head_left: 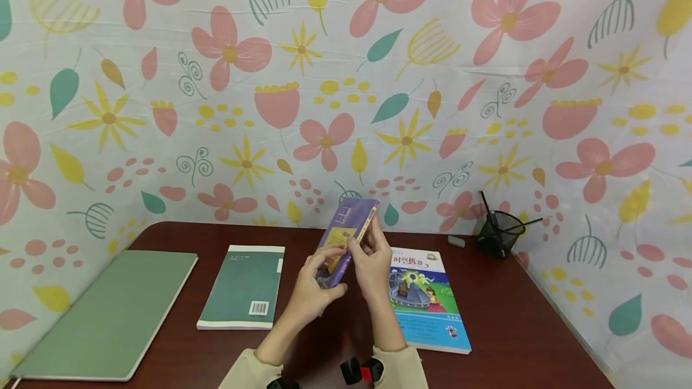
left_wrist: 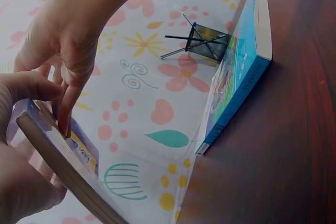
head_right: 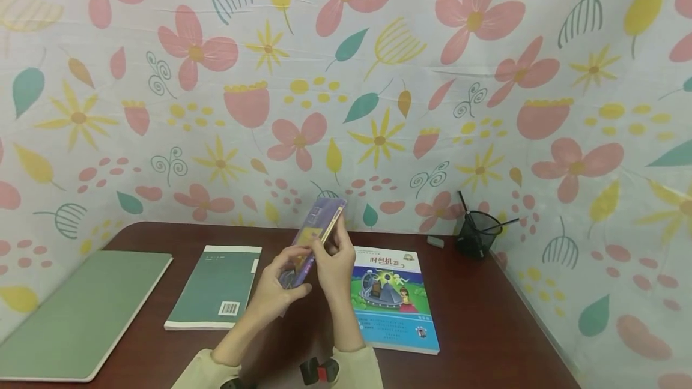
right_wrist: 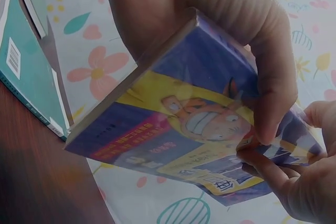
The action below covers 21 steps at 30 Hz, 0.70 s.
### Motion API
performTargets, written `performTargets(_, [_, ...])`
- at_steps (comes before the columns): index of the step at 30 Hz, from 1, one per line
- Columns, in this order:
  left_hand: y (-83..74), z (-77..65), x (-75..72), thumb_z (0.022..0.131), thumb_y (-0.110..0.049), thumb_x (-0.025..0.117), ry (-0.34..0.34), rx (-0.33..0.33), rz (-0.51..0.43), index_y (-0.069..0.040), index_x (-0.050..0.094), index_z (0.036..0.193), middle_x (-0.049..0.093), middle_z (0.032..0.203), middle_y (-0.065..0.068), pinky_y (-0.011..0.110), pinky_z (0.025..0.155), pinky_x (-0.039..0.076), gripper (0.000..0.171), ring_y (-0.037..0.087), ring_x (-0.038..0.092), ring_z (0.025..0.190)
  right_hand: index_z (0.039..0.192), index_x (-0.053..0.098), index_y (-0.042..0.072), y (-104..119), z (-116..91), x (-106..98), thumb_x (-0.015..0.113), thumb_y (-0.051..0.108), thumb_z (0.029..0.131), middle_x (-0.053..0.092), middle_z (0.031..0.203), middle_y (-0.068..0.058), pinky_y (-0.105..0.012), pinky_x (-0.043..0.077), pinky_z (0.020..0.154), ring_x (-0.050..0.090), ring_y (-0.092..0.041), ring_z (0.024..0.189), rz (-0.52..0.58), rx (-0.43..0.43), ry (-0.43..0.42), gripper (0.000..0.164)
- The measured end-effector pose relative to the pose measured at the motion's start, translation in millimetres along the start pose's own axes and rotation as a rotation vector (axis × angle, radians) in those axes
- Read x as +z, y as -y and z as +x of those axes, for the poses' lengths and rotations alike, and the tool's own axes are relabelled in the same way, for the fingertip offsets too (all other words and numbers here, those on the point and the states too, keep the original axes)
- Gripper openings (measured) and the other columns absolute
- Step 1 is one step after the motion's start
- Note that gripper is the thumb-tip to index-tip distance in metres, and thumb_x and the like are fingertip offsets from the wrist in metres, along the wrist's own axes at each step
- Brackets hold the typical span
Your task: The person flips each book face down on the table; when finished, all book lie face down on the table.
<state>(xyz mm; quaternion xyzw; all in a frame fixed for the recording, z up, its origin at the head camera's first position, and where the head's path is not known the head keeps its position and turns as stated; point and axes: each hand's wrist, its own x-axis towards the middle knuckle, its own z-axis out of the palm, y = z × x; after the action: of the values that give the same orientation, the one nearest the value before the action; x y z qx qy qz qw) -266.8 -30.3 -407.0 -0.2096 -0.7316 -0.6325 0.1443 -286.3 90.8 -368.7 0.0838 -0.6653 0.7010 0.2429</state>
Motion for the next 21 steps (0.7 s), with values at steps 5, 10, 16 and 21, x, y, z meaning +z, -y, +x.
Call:
performTargets(5, [0.7,0.0,-0.6,0.070,-0.002,0.074,0.026,0.025,0.037,-0.017,0.061,0.126,0.051,0.144,0.005,0.044,0.099,0.038,0.059,0.024,0.038,0.122,0.153,0.030,0.012,1,0,0,0.054,-0.006,0.088,0.053,0.141,-0.020,-0.022,0.057,0.075,0.064,-0.039,0.111,0.037,0.022,-0.019,0.072])
performTargets(10, [2.6,-0.5,-0.9,0.074,-0.018,0.080,0.035,0.045,0.110,-0.017,0.054,0.136,0.039,0.153,0.010,0.051,0.100,0.029,0.067,0.031,0.031,0.129,0.152,0.033,0.021,3,-1,1,0.053,-0.006,0.089,0.056,0.141,-0.015,-0.022,0.058,0.074,0.068,-0.027,0.106,0.090,0.107,-0.044,0.071])
performTargets(16, [4.2,-0.3,-2.6,0.086,-0.029,0.072,-0.056,0.089,0.087,-0.014,0.057,0.132,0.037,0.152,0.015,0.059,0.104,0.022,0.051,0.038,0.026,0.134,0.150,0.038,0.018,9,-2,1,0.051,-0.008,0.090,0.058,0.137,-0.018,-0.020,0.057,0.073,0.068,-0.013,0.104,0.146,0.137,-0.091,0.067])
performTargets(21, [8.3,4.8,-7.6,0.084,-0.021,0.072,-0.163,0.072,0.149,-0.012,0.061,0.126,0.038,0.149,0.017,0.059,0.104,0.023,0.045,0.039,0.026,0.133,0.150,0.039,0.019,12,-1,1,0.049,-0.009,0.090,0.059,0.134,-0.021,-0.021,0.057,0.069,0.070,-0.009,0.094,0.164,0.131,-0.083,0.066])
